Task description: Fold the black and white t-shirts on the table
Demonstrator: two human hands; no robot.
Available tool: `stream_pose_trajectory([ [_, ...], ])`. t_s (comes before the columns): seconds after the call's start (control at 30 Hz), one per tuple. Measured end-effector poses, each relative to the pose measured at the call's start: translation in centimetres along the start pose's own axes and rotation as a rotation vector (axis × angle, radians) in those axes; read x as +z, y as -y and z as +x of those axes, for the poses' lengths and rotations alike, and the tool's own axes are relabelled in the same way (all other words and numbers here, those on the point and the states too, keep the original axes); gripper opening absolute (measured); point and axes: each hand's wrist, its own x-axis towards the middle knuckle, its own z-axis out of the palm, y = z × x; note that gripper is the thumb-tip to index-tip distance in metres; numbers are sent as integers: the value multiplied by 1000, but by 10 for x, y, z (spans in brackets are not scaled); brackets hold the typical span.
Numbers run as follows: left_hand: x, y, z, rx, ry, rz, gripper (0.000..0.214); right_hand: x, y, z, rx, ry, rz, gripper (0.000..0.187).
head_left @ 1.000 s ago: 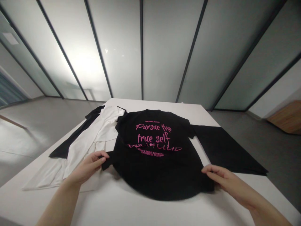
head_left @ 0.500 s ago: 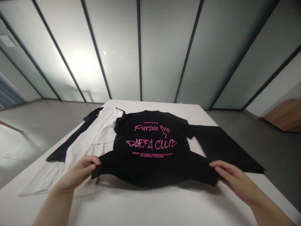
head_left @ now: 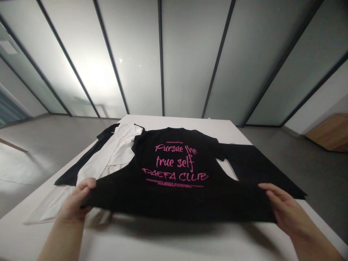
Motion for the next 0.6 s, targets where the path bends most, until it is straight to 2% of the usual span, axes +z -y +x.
stream_pose_trajectory([
  [0.03, 3, 0, 1, 31, -44, -53, 49, 2, 1, 1, -27, -45, 62, 61],
  [0.07, 9, 1, 2, 19, -35, -47, 48, 6, 0, 2, -22, -33, 62, 62],
  [0.1, 15, 2, 4, -31, 16, 11, 46, 12, -2, 2, 14, 29, -3, 62],
  [0.2, 31, 6, 7, -241, 239, 311, 38, 26, -7, -1, 223, 325, -361, 63],
  [0.27, 29, 8, 8, -288, 294, 394, 36, 27, -8, -3, 265, 399, -455, 60],
  [0.3, 25, 8, 8, -274, 277, 370, 35, 25, -6, -3, 232, 366, -422, 58],
  [0.37, 14, 5, 8, -205, 203, 224, 38, 17, 1, -3, 115, 210, -248, 54],
  [0.43, 5, 1, 9, -120, 135, 57, 48, 9, 7, -1, 19, 64, -58, 55],
  [0.47, 4, -2, 10, -90, 115, 5, 54, 7, 8, 0, -6, 40, -1, 58],
  [0.53, 9, -6, 10, -83, 105, 18, 63, 5, 7, 2, -13, 97, -18, 67],
  [0.6, 19, -8, 8, -149, 170, 179, 56, 8, 1, 2, 45, 226, -168, 71],
])
